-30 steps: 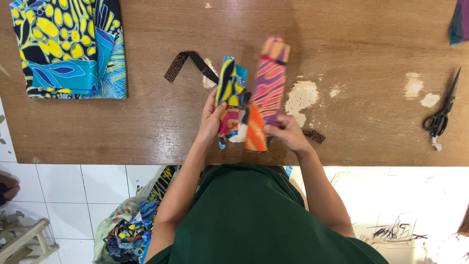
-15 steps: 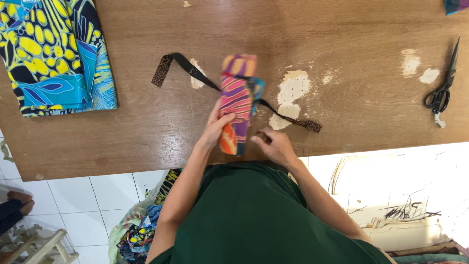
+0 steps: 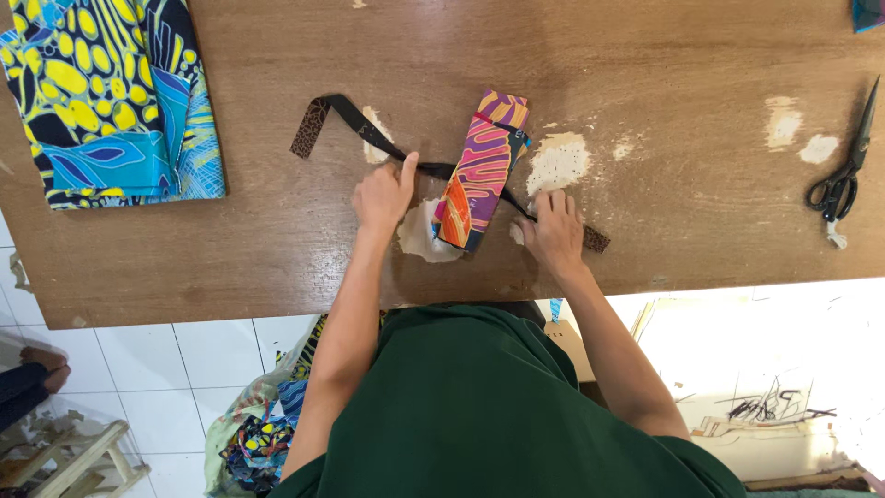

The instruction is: The person ties a ribbon around a folded fabric bundle, then cuts the ribbon with scissors. They then unfold a large patterned fabric, fold it, and cut it into long strips using scissors. The cut strips are gathered and stacked on the table.

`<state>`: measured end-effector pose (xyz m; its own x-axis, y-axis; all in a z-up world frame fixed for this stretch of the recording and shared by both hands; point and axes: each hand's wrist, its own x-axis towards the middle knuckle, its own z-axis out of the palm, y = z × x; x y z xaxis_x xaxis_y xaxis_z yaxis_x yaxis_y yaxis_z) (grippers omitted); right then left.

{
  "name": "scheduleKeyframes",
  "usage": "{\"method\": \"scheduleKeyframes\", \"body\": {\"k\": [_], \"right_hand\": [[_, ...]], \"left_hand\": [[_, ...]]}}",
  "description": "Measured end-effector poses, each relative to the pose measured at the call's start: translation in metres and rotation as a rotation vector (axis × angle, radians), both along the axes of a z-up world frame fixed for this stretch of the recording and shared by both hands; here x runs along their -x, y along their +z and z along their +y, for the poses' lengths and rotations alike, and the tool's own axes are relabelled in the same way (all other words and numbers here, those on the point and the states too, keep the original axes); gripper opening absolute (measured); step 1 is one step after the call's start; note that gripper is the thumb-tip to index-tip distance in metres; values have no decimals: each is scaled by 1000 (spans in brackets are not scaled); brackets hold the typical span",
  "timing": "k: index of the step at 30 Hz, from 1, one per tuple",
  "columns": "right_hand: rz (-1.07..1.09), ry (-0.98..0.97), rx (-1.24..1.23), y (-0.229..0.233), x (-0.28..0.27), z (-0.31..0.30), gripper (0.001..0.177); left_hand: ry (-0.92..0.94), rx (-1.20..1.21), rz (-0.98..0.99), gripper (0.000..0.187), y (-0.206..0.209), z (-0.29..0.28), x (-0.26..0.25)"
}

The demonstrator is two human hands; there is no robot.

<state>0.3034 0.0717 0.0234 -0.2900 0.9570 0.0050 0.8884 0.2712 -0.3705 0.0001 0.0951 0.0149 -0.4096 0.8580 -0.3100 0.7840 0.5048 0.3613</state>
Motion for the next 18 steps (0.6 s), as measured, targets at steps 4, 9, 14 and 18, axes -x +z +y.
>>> {"method": "scheduleKeyframes", "body": {"k": [4,9,14,18], "right_hand": [[56,102,-21,-15,2,11,15],[48,29,222,13,-7,19,23],[150,-15,302,60,9,39,26],[201,88,193,77,47,69,28]], "left_hand": [[1,-115,38,43,-19,24,0],[-21,-449,-498,27,-32,19,-15],[-173,-526,-1119,15,-26,12,-52],[-379,-385,-877,18,-17,12,-72]]}}
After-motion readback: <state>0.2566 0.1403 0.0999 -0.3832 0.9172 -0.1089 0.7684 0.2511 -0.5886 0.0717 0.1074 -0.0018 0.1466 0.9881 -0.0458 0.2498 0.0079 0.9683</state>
